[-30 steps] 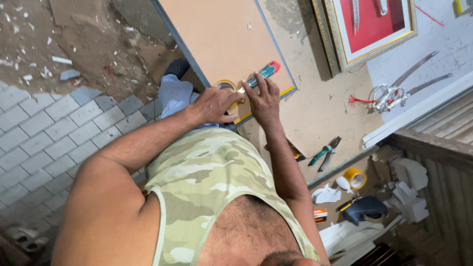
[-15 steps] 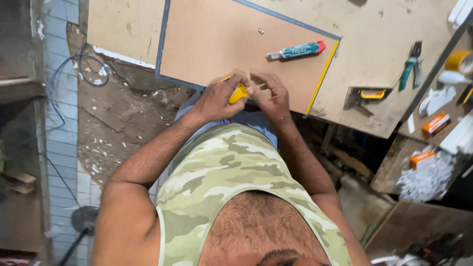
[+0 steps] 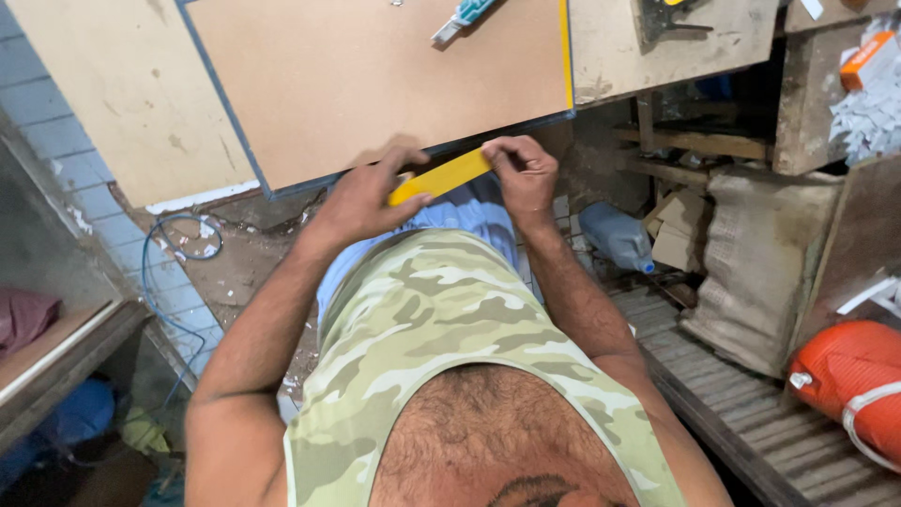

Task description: The person applies yellow tape along the edges of a rectangular cardboard board, cuts the tape with a utility knife, and places small white paper pieces on the taped edges. The person then uses pliers to adjust the utility knife blade before continuing to tape another board.

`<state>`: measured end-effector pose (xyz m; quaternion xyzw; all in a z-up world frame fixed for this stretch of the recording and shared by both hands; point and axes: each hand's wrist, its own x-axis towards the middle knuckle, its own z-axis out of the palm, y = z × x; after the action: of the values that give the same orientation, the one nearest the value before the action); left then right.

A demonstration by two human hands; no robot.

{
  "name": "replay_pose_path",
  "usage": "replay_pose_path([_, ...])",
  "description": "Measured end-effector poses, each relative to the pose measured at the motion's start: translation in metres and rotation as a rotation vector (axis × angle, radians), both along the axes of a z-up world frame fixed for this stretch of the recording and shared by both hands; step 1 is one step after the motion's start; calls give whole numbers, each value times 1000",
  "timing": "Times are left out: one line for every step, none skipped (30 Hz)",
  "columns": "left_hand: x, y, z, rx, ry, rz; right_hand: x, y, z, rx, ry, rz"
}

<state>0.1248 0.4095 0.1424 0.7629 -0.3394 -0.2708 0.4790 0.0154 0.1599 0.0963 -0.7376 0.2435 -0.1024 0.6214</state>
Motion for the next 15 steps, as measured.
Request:
replay_pose_path([8,17,0,-1,-37,-26,-4,-21,-7,-94,-46,-66])
replay_pose_path([15,35,0,-3,-69,-47,-11,-47,-12,-188,-85,-126])
replay_pose_path([24,55,-1,209,158,-70,-20,-72,-15,-252,-20,-199])
replay_pose_path([28,75,0,338,154,-90,-27,-92,-18,-315,42,-271])
replay_pose_path([29,91,-1,562,217,-41,-34,-104,-25,-320,19,-275])
replay_pose_path([27,104,-3,789,279,14,-40,-115,-30,-325,1,-277])
replay_pose_path([26,112,-8,824,267,20,-47,-124,-35,-330,-17,-278])
replay_pose_path([24,120,-11,860,255,31,-50,-129,-42,-351,-33,-256])
replay_pose_path([21,124,-15,771,191,40,-51,-128,-50,-372,-49,-234])
replay_pose_path([17,125,-18,683,128,56,-49,-128,-58,-389,-67,-206])
replay_pose_path([14,124,-23,595,65,72,-48,-128,-65,-315,-53,-250])
replay_pose_path([12,124,-25,623,83,99,-46,-126,-72,-238,-39,-292])
replay_pose_path([11,123,-26,651,100,127,-44,-126,-78,-161,-24,-334])
replay_pose_path([10,121,-25,679,118,156,-41,-126,-82,-151,-29,-333])
replay_pose_path([9,120,-23,695,86,187,-38,-127,-86,-142,-34,-331])
